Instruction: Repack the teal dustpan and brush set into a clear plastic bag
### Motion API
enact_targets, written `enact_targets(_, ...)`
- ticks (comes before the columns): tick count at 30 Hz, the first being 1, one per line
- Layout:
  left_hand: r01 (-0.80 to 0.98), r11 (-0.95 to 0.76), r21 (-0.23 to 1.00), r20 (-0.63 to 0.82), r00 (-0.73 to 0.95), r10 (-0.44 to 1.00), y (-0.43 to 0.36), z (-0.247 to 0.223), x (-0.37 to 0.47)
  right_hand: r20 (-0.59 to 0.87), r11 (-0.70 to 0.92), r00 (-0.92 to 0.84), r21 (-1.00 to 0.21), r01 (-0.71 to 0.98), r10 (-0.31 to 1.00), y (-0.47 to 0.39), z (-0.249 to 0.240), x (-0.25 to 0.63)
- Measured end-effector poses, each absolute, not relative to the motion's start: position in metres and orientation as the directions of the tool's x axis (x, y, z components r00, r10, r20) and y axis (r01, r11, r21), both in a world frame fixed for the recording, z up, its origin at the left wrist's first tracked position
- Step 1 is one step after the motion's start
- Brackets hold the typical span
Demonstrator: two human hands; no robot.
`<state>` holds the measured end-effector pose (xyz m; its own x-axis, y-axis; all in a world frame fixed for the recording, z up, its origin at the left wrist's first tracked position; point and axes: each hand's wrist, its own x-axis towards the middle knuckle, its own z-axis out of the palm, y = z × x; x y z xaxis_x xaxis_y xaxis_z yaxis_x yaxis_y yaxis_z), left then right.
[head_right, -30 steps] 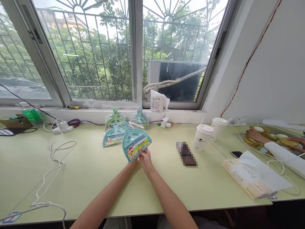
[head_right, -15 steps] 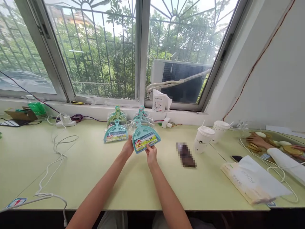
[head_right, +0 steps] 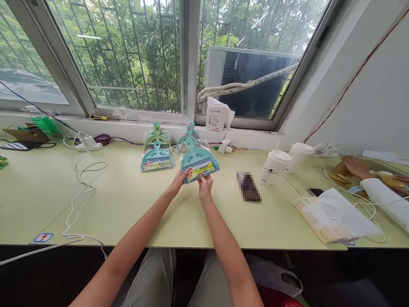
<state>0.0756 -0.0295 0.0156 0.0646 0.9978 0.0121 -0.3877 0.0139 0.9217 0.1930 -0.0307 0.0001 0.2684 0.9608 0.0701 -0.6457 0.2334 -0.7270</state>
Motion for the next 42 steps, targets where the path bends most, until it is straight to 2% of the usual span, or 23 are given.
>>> enact_targets(6,-0.332,0.048,0.942,0.019,0.194,0.981,-0.027,0.012,0.079,0.069,0.255,0.294,-0.706,-0.660,0.953,-0.033,0.002,0.193)
enact_targets(12,-0.308,-0.057,0.950,0.087,0.086,0.992,-0.027,0.015,0.076,0.093,0.245,0.262,-0.727,-0.641,0.961,-0.038,0.005,0.186)
enact_targets(18,-0.158,0.031,0.987,-0.018,0.083,0.996,-0.030,0.015,0.085,0.085,0.249,0.275,-0.723,-0.645,0.958,-0.035,0.006,0.194)
enact_targets(21,-0.164,0.049,0.985,-0.039,0.060,0.997,-0.027,0.020,0.080,0.070,0.219,0.243,-0.713,-0.666,0.967,-0.033,0.005,0.195)
enact_targets(25,-0.272,0.013,0.962,0.000,0.048,0.999,-0.028,0.021,0.073,0.069,0.193,0.207,-0.715,-0.672,0.976,-0.032,0.002,0.194)
enact_targets(27,-0.288,0.022,0.957,0.011,0.114,0.993,-0.033,0.018,0.074,0.080,0.206,0.215,-0.717,-0.666,0.973,-0.031,0.001,0.196)
enact_targets(30,-0.245,0.111,0.963,-0.024,0.331,0.943,-0.039,0.013,0.079,0.100,0.248,0.258,-0.724,-0.644,0.961,-0.030,0.001,0.203)
enact_targets(32,-0.223,0.137,0.965,-0.036,0.403,0.914,-0.039,0.012,0.080,0.105,0.259,0.269,-0.727,-0.636,0.957,-0.030,0.001,0.207)
enact_targets(37,-0.231,-0.036,0.972,0.080,0.181,0.980,-0.028,0.012,0.071,0.083,0.205,0.221,-0.756,-0.621,0.972,-0.025,-0.002,0.203)
enact_targets(40,-0.170,-0.041,0.985,0.067,0.146,0.987,-0.020,0.007,0.062,0.000,0.065,0.113,-0.817,-0.572,0.994,-0.019,-0.006,0.207)
enact_targets(42,-0.171,0.002,0.985,0.014,0.095,0.995,-0.015,0.004,0.053,-0.055,-0.065,-0.036,-0.887,-0.458,0.998,-0.015,-0.009,0.218)
